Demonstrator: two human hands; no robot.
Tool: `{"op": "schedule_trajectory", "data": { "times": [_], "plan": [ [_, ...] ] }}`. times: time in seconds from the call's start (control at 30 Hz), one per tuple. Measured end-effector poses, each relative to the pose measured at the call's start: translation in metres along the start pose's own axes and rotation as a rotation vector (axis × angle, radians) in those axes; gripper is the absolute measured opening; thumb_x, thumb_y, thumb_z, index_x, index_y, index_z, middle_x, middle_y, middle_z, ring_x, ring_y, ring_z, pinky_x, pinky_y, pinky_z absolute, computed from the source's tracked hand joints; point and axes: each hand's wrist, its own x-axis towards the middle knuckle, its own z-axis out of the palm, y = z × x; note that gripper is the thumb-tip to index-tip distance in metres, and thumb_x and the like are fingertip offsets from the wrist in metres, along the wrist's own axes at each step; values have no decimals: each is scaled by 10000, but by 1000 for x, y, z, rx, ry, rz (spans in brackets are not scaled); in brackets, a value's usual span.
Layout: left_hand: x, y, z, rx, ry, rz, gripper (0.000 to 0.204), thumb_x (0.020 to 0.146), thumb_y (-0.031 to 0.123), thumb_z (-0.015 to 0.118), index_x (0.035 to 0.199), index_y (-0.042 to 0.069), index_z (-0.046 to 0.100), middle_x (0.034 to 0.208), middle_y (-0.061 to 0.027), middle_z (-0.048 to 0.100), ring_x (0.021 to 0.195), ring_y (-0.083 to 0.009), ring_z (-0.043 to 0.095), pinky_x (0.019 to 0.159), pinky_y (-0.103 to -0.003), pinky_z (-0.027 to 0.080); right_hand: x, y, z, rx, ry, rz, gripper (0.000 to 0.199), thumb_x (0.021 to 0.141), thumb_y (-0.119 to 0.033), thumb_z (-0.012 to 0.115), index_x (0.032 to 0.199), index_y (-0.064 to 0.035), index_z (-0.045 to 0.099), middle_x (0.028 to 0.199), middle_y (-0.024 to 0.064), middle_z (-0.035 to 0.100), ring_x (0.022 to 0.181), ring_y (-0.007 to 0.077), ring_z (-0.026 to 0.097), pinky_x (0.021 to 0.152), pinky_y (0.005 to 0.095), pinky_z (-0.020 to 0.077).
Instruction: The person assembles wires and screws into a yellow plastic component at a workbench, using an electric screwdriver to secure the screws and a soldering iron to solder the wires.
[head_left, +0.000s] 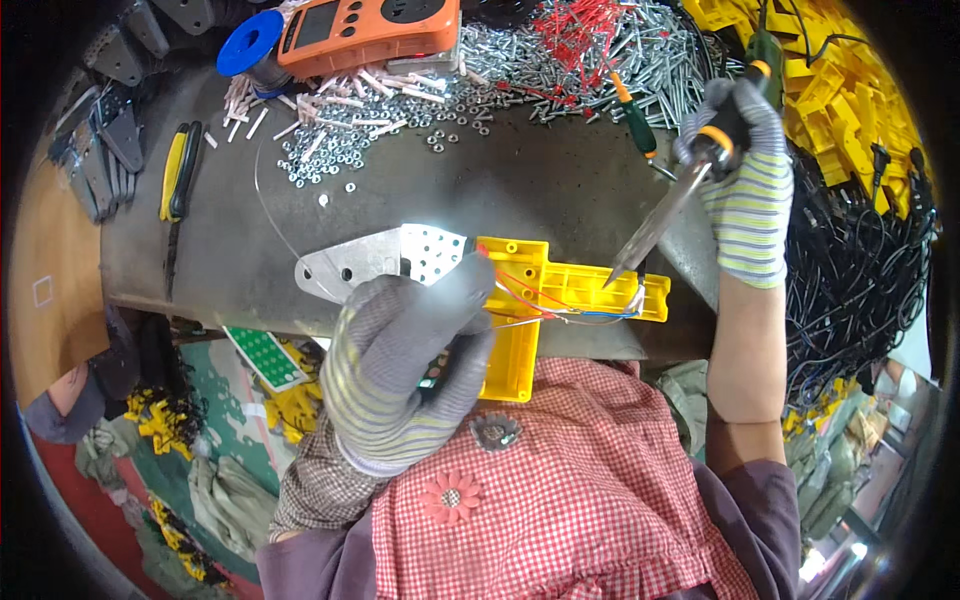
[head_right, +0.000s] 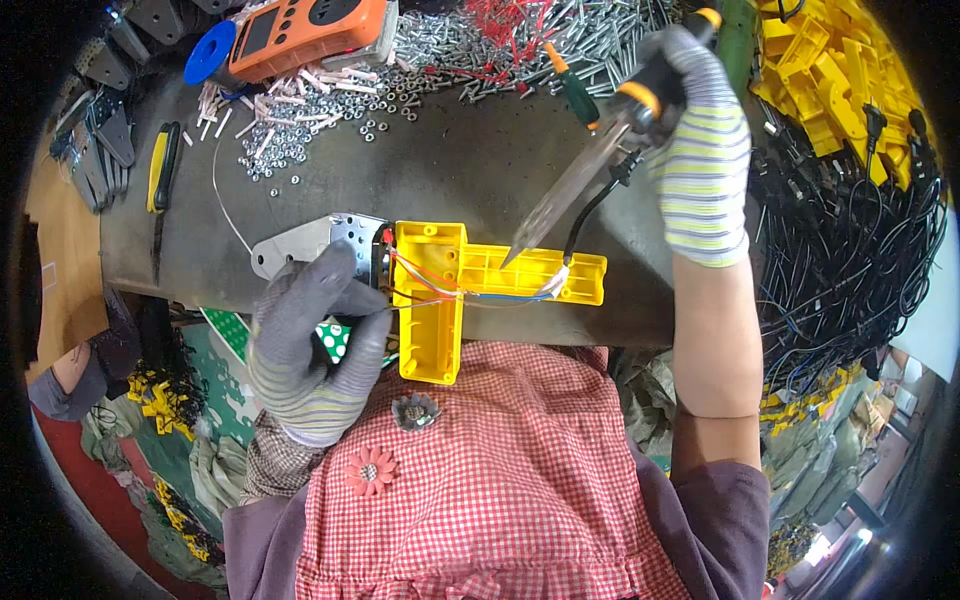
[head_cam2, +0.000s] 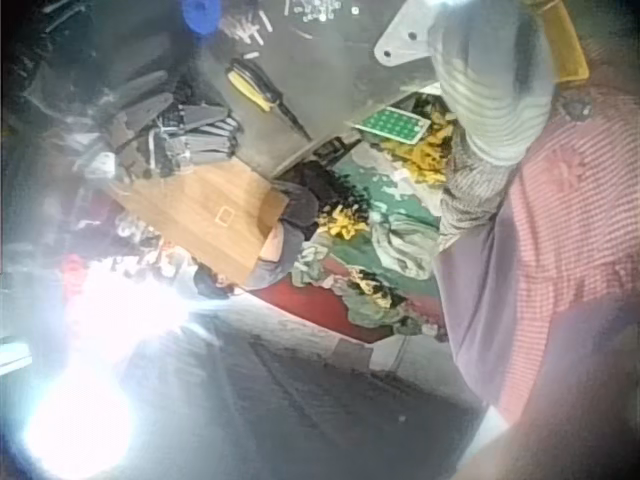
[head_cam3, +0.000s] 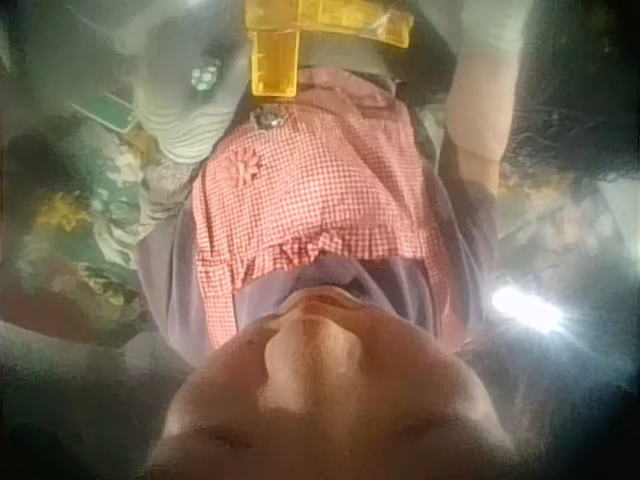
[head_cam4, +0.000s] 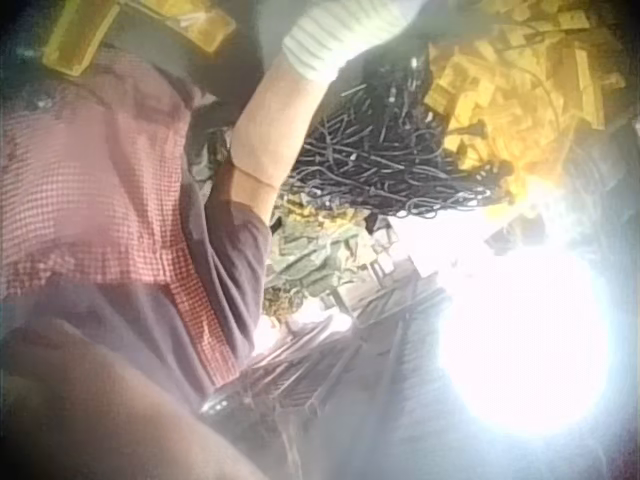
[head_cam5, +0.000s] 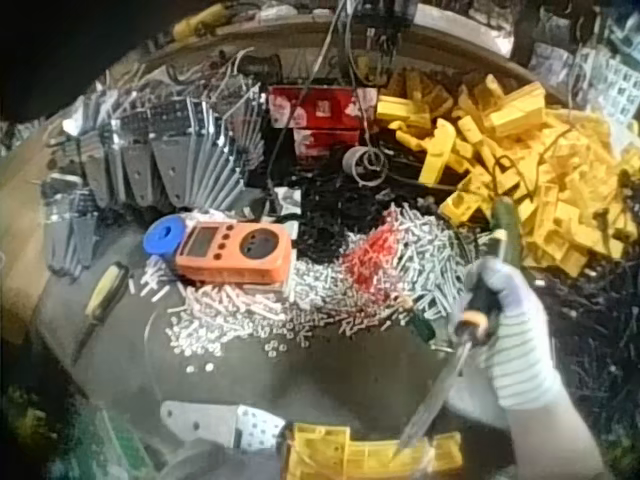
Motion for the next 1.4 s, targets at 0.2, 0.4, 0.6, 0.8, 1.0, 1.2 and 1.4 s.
{"op": "schedule_trajectory", "data": {
  "times": [0.2, 0.4, 0.6, 0.8, 1.0, 1.2, 1.4],
  "plan": [
    [4, 0, 7, -32, -46, -10, 737, 876, -52, 815, 1554, 38, 543, 1002, -94, 746, 874, -188, 710, 779, -324, 579, -17, 15, 14, -34, -55, 119, 285, 1023, -267, 723, 1182, -34, 683, 1049, 60, 716, 857, 163, 710, 747, 315, 622],
    [5, -3, 9, -61, -47, -16, 743, 880, -43, 811, 1563, 45, 533, 995, -92, 744, 861, -184, 702, 773, -326, 578, -22, 18, 20, -41, -129, 101, 294, 1014, -273, 739, 1170, -30, 688, 1074, 72, 721, 856, 173, 716, 753, 327, 623],
    [4, -3, 9, -68, -55, -19, 714, 887, -45, 805, 1547, 43, 546, 999, -91, 736, 868, -179, 708, 768, -322, 580, -23, 20, 20, -56, -121, 100, 301, 1013, -277, 744, 1169, -26, 685, 1068, 76, 714, 856, 181, 714, 769, 320, 617],
    [5, 0, 13, -41, -56, -16, 686, 892, -43, 797, 1531, 43, 566, 998, -77, 723, 865, -178, 707, 784, -323, 583, -27, 18, 22, -62, -154, 79, 303, 1020, -284, 733, 1163, -22, 685, 1068, 75, 706, 868, 183, 706, 769, 328, 603],
    [8, 0, 13, -23, -96, 16, 710, 861, -51, 802, 1529, 46, 581, 962, -75, 717, 835, -195, 698, 781, -349, 572, -29, 20, 19, -65, -147, 71, 316, 1023, -292, 726, 1163, -11, 681, 1060, 79, 705, 855, 179, 703, 760, 317, 594],
    [10, 2, 13, -13, -81, 43, 689, 833, -67, 797, 1487, 34, 604, 934, -75, 715, 818, -202, 688, 772, -369, 561, -31, 19, 19, -107, -123, 64, 321, 1023, -292, 723, 1172, -11, 682, 1040, 73, 696, 840, 169, 692, 751, 299, 584],
    [31, 10, -25, 130, 20, 93, 361, 854, -74, 745, 1209, -27, 694, 946, -85, 716, 807, -187, 658, 821, -383, 557, -25, 7, 13, -70, -75, 40, 345, 996, -293, 756, 1180, -10, 683, 1026, 74, 694, 839, 172, 689, 748, 292, 589]
  ]
}}
